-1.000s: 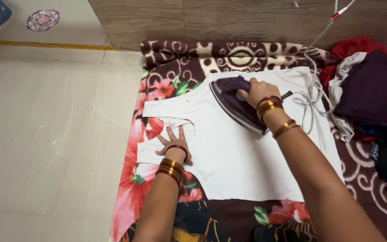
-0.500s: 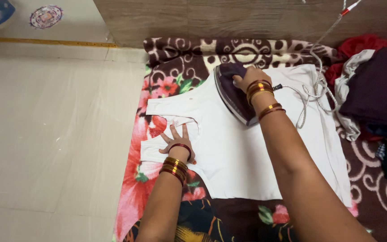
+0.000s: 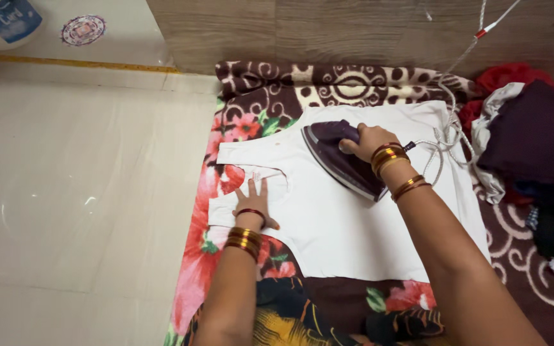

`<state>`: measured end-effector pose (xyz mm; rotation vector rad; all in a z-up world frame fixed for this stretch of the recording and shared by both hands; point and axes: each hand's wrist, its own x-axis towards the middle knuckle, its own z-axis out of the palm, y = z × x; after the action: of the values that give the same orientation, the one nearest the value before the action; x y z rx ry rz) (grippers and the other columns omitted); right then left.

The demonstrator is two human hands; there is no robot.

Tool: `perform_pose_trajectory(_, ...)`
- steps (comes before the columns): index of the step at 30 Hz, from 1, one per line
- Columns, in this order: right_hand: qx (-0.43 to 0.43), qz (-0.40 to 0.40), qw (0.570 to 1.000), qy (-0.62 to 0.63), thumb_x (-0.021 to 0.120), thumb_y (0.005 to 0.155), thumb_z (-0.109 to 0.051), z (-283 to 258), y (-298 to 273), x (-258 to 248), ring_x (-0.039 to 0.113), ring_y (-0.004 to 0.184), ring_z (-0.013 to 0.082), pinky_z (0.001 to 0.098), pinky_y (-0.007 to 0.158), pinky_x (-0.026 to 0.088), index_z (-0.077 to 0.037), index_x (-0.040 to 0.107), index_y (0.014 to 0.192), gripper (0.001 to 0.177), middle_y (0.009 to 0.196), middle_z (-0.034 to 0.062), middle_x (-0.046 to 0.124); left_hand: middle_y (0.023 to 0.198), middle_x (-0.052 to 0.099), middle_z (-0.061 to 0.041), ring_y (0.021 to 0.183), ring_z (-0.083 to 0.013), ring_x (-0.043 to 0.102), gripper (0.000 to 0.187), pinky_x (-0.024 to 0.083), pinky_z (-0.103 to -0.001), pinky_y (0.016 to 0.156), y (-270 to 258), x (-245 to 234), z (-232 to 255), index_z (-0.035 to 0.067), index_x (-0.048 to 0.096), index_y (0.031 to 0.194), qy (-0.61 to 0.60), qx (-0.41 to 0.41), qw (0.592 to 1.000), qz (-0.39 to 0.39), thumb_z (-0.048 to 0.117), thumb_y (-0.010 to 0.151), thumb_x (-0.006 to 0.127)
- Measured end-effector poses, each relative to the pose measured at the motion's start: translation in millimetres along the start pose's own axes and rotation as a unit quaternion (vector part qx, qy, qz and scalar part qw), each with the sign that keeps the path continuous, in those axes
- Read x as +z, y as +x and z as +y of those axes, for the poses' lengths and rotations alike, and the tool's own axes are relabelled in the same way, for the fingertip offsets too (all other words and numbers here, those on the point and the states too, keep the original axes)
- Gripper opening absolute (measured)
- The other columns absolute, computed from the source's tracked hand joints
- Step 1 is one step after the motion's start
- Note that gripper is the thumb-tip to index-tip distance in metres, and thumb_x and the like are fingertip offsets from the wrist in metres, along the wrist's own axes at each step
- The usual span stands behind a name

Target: The person irons a white sleeveless top laid flat on a floral-patterned cloth on the floor. They use a purple electric iron to smooth the fabric, moving it back and forth across the garment. The person adjusts the top with their left hand while ironing with their right hand.

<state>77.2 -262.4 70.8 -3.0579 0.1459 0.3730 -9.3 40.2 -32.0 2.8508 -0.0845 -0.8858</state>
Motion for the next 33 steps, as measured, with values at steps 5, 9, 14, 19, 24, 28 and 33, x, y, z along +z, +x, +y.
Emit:
perform_pose_trajectory(5, -0.017, 0.003, 1.0, -0.021, 0.059, 0.085, -0.075, 0.0, -9.0, 5.3, 0.073, 0.099, 0.0354, 0.0485, 0.088, 0.057, -0.009, 0.067, 0.121, 0.075, 0.103, 0.0192, 0.076, 0.166, 0.023, -0.015, 0.148, -0.0384, 0.035, 0.109, 0.046, -0.05, 0.11, 23.5, 8.9, -72.7, 0.011, 0.031, 0.155, -0.06, -0.101, 0.987, 0.108, 0.048, 0.07, 0.09)
perform_pose_trajectory(9, -0.017, 0.006, 0.999, -0.036, 0.06, 0.083, -0.076, -3.1, -9.1, 3.3, 0.073, 0.098, 0.0338, 0.0469, 0.087, 0.058, -0.01, 0.07, 0.118, 0.075, 0.102, 0.0176, 0.076, 0.143, 0.061, -0.013, 0.131, -0.0348, 0.059, 0.076, 0.05, -0.051, 0.106, 18.1, 11.4, -127.5, 0.011, 0.052, 0.141, -0.116, -0.179, 0.972, 0.098, 0.044, 0.08, 0.082)
perform_pose_trajectory(14, -0.007, -0.004, 0.999, -0.047, 0.057, 0.082, -0.081, -10.0, -3.9, 3.1, 0.074, 0.096, 0.0311, 0.0455, 0.086, 0.059, -0.01, 0.07, 0.117, 0.08, 0.098, 0.0164, 0.078, 0.114, 0.073, -0.022, 0.106, -0.0369, 0.071, 0.057, 0.058, -0.045, 0.093, 17.4, 30.4, -144.6, 0.002, 0.07, 0.112, -0.243, -0.161, 0.945, 0.151, 0.043, 0.075, 0.087)
perform_pose_trajectory(19, -0.056, 0.004, 0.997, -0.054, 0.058, 0.08, -0.082, -25.7, -1.0, 2.3, 0.073, 0.093, 0.0329, 0.0466, 0.085, 0.058, -0.014, 0.072, 0.114, 0.077, 0.094, 0.0161, 0.076, 0.113, 0.073, -0.023, 0.106, -0.0364, 0.072, 0.054, 0.058, -0.044, 0.092, 21.3, 28.4, -145.0, 0.001, 0.073, 0.107, -0.248, -0.175, 0.944, 0.131, 0.04, 0.073, 0.09)
perform_pose_trajectory(24, -0.098, 0.005, 0.993, -0.071, 0.058, 0.08, -0.083, -47.0, 3.0, 2.9, 0.073, 0.089, 0.0344, 0.0472, 0.083, 0.058, -0.011, 0.073, 0.109, 0.078, 0.093, 0.017, 0.076, 0.117, 0.072, -0.021, 0.108, -0.0361, 0.071, 0.051, 0.058, -0.045, 0.092, 32.4, 35.5, -145.5, 0.004, 0.072, 0.111, -0.242, -0.199, 0.942, 0.125, 0.035, 0.074, 0.089)
perform_pose_trajectory(28, -0.09, 0.004, 0.993, -0.072, 0.059, 0.08, -0.081, -54.0, 1.0, 1.1, 0.074, 0.091, 0.0343, 0.0471, 0.083, 0.059, -0.013, 0.072, 0.112, 0.076, 0.094, 0.0169, 0.076, 0.118, 0.072, -0.02, 0.109, -0.0361, 0.07, 0.042, 0.058, -0.045, 0.093, 36.4, 38.3, -141.8, 0.007, 0.074, 0.112, -0.221, -0.19, 0.947, 0.132, 0.03, 0.078, 0.084)
perform_pose_trajectory(33, -0.072, -0.003, 0.996, -0.059, 0.059, 0.083, -0.079, -46.9, -6.1, 0.9, 0.074, 0.093, 0.034, 0.0472, 0.084, 0.058, -0.013, 0.072, 0.114, 0.075, 0.097, 0.0164, 0.077, 0.119, 0.071, -0.022, 0.11, -0.0378, 0.07, 0.032, 0.059, -0.045, 0.092, 39.9, 43.0, -142.7, 0.005, 0.074, 0.111, -0.216, -0.21, 0.945, 0.125, 0.022, 0.083, 0.078)
